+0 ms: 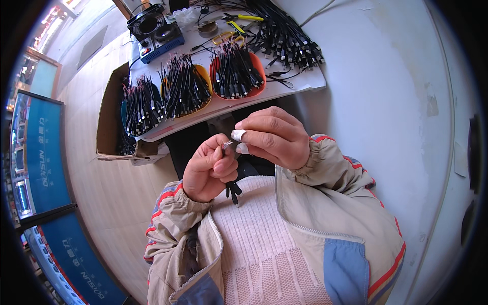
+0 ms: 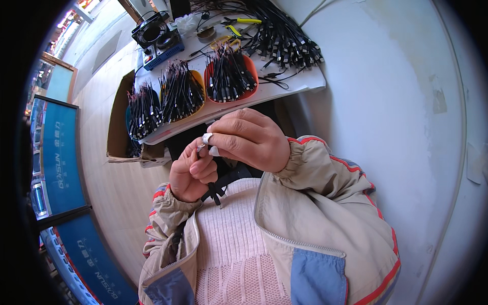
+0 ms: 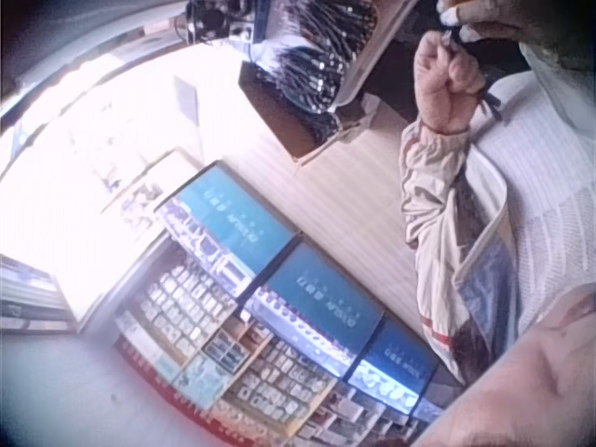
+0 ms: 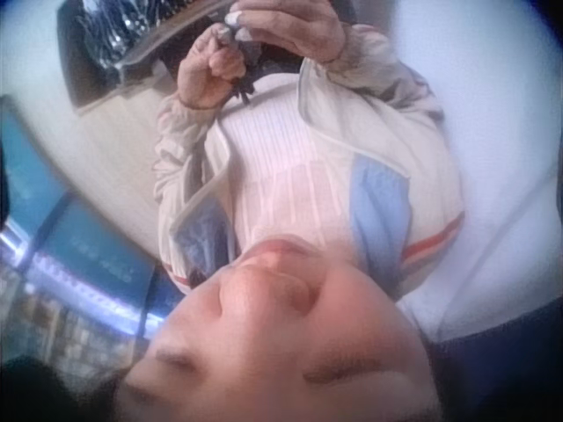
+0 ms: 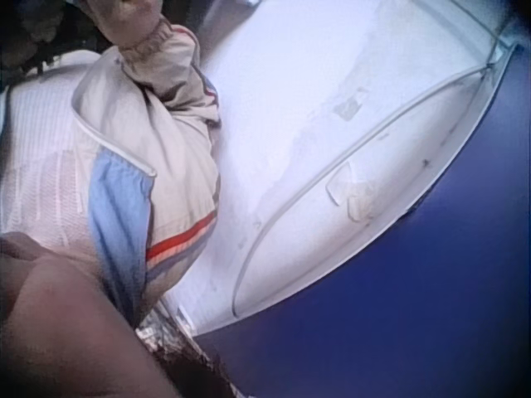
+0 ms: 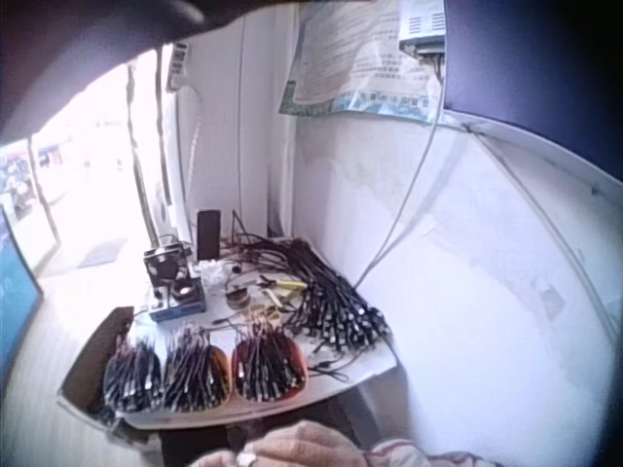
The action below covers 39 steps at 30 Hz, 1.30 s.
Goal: The person repeatedly picks up black cables, attaches small white connectors to their ends, and places the finished cables into a cardboard box. The process is performed one at a time in a repetitive cycle.
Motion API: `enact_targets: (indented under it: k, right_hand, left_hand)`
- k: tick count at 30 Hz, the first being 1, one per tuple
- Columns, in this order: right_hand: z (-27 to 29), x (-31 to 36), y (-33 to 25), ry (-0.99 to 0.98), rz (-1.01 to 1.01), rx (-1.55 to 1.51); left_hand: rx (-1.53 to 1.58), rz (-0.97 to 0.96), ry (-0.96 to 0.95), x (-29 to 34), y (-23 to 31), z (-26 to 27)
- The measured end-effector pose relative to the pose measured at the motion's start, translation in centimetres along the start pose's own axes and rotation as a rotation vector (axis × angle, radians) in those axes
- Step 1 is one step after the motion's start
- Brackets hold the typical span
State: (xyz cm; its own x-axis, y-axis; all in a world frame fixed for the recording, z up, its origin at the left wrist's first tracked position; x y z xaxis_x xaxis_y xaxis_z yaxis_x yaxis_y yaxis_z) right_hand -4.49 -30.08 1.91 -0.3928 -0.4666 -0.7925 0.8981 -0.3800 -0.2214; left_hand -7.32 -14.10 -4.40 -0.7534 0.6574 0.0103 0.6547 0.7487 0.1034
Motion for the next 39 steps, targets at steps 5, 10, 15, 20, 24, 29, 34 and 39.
enact_targets:
  k: [5, 10, 15, 20, 24, 29, 34, 39]
  right_hand:
    - [-0.4, -0.3, -0.5, 0.012, 0.102, 0.098]
    - [-0.1, -0.5, -0.5, -0.019, 0.113, 0.085]
    - [-0.4, -0.1, 1.3, -0.342, -0.228, -0.416]
    - [-3.4, 3.1, 1.8, -0.608, -1.242, -1.356]
    - [-3.1, 3.1, 1.9, -0.657, -1.287, -1.277]
    - [-0.3, 0.2, 1.3, -0.349, -0.574, -0.335]
    - [-0.4, -0.5, -0.1, -0.246, -0.195, -0.061]
    - [-2.3, 2.2, 0.4, -0.487, -1.252, -1.197]
  left_hand:
    - [0.078, 0.052, -0.009, 0.0, -0.5, -0.2]
    - [0.079, 0.114, -0.033, -0.3, -0.6, -0.2]
    - [-0.434, -0.036, 0.055, -0.6, 1.3, -0.8]
    - [-1.575, -0.315, -0.047, -0.6, 3.4, -3.1]
    - [-1.498, -0.38, -0.011, -0.6, 3.5, -2.7]
    - [-0.964, -0.322, 0.097, -0.1, 3.3, -0.8]
    - [-0.804, -0.311, 0.054, -0.3, 2.7, -0.4]
    - [-1.177, -0.401, 0.085, 0.5, 2.4, -1.3]
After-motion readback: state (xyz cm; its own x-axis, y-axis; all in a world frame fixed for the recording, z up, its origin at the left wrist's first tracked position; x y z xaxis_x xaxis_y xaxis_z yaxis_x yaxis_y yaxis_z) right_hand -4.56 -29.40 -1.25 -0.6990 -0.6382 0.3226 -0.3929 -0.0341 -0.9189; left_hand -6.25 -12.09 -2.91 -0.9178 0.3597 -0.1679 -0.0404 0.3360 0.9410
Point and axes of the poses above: each hand's wrist, its own x-axis away from the middle knuckle, its own z-axis out of the back of the hand, y = z × x, the point moved 4 cm from there along -x, towards the middle knuckle, and after that the axes turned 10 degrees about x, right-handed, at the moved point
